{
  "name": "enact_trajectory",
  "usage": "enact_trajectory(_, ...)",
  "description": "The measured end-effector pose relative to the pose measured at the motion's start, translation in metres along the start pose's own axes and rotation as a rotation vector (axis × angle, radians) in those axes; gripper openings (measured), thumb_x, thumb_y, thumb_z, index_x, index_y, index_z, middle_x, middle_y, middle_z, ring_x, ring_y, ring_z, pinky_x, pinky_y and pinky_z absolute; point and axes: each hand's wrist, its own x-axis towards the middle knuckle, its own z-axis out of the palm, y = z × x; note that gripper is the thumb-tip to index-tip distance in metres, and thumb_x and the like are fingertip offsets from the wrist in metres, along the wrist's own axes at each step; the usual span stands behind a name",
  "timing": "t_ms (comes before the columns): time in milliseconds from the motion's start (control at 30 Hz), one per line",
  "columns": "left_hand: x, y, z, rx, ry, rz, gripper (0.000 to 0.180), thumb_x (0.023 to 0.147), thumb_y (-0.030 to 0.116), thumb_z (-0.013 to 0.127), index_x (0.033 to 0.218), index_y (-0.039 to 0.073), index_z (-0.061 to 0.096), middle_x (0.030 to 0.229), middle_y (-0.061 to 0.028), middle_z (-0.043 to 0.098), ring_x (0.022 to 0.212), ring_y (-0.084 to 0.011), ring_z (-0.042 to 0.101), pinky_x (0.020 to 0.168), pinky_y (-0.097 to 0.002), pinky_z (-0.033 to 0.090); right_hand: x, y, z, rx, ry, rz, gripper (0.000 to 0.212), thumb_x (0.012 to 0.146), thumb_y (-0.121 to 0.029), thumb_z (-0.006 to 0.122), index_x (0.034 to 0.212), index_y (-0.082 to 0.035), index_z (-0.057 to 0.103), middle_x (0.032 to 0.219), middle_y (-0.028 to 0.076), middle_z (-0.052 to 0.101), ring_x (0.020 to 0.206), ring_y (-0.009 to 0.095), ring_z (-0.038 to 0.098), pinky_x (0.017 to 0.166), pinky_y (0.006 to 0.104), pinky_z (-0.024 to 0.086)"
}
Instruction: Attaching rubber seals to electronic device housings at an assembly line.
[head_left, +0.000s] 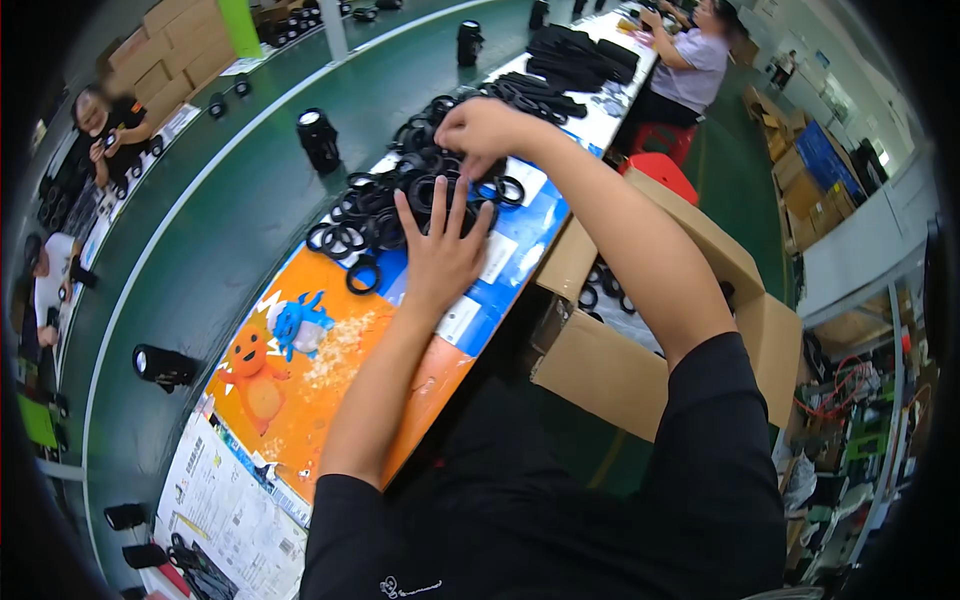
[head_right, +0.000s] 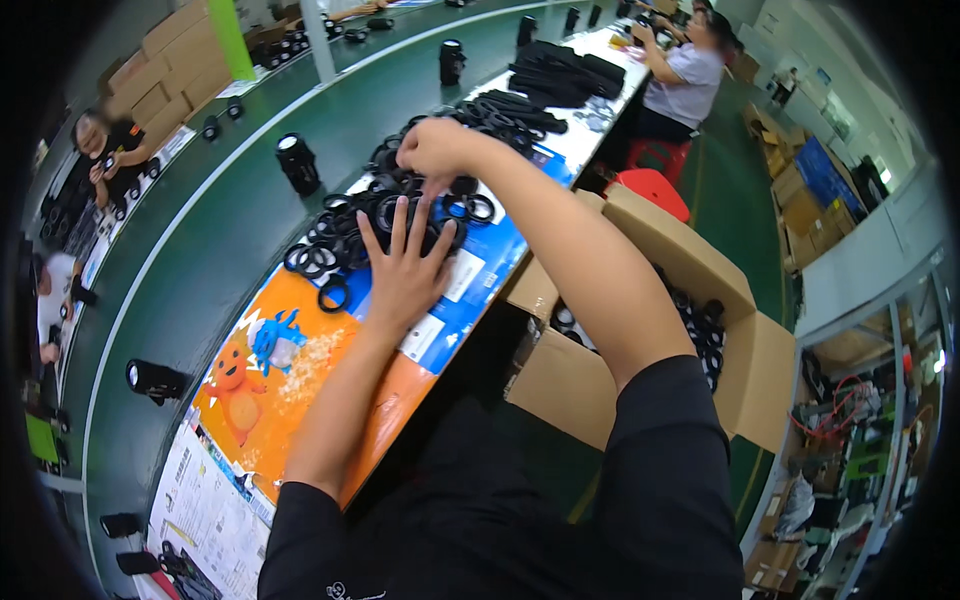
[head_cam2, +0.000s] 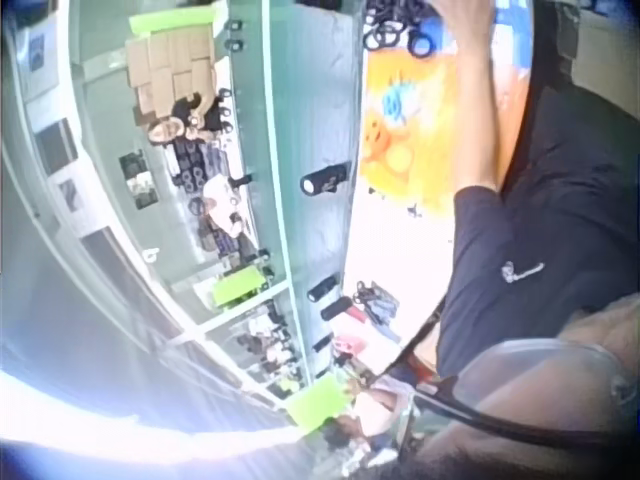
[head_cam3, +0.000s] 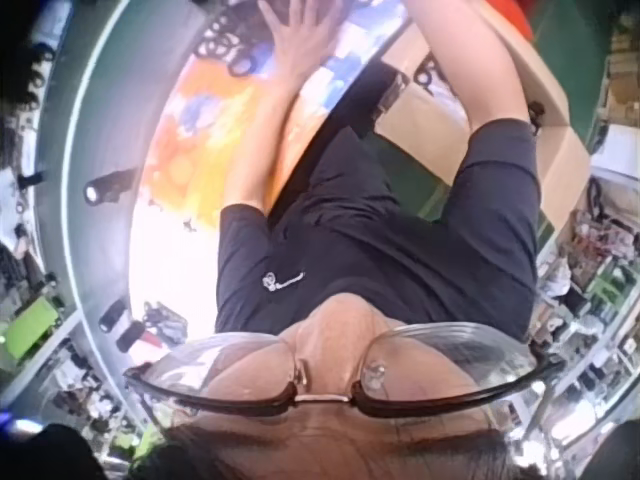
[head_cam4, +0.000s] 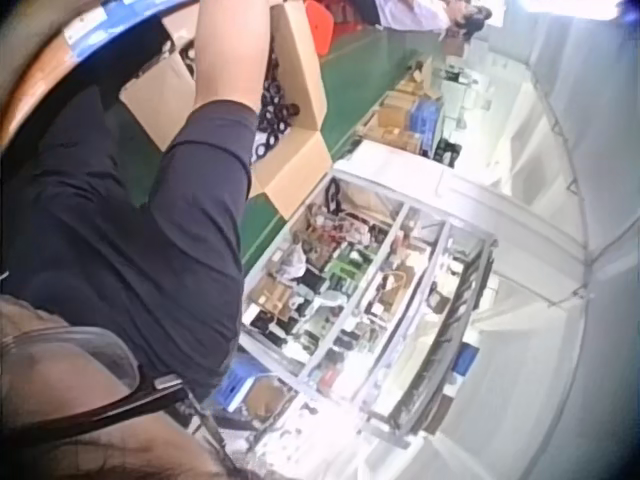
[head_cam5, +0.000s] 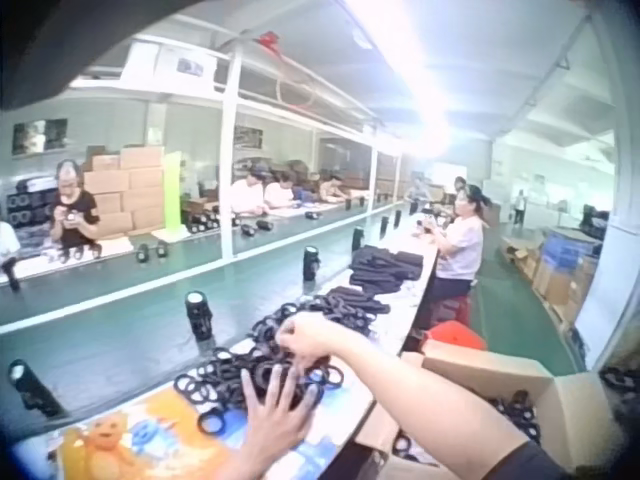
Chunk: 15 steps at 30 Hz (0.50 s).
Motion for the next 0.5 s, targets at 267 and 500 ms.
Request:
enact_trajectory(267,0.036,-0.007,0.003,0.123,-0.244,-0.067,0.087,0.097,0.057,0.072,0.171,0.019,0.047,0.181,-0.0186,0.033,0.17,-0.0452,0.021,0.126,-0.0857,-0.003,-0.154,0.254,-0.082,0.707,0.711,0.368,0.036,0.108,-0.033,0.071,0.128,-0.003,0.075,0.113,0.012,0.077,0.102,0.025,0.08,0.083,0.0396,0.068)
enact_trajectory(500,0.061,0.082,0.027,-0.008,-0.186,0.142,0.068,0.091,0.026,0.075,0.155,0.005,0.062,0.179,-0.0247,0.034,0.168,-0.0531,0.02,0.126,-0.0868,0.004,-0.358,0.465,-0.005,0.079,0.832,1.402,0.11,0.085,-0.062,0.086,0.175,-0.023,0.035,0.179,0.034,0.024,0.161,0.058,0.031,0.127,0.0652,0.037)
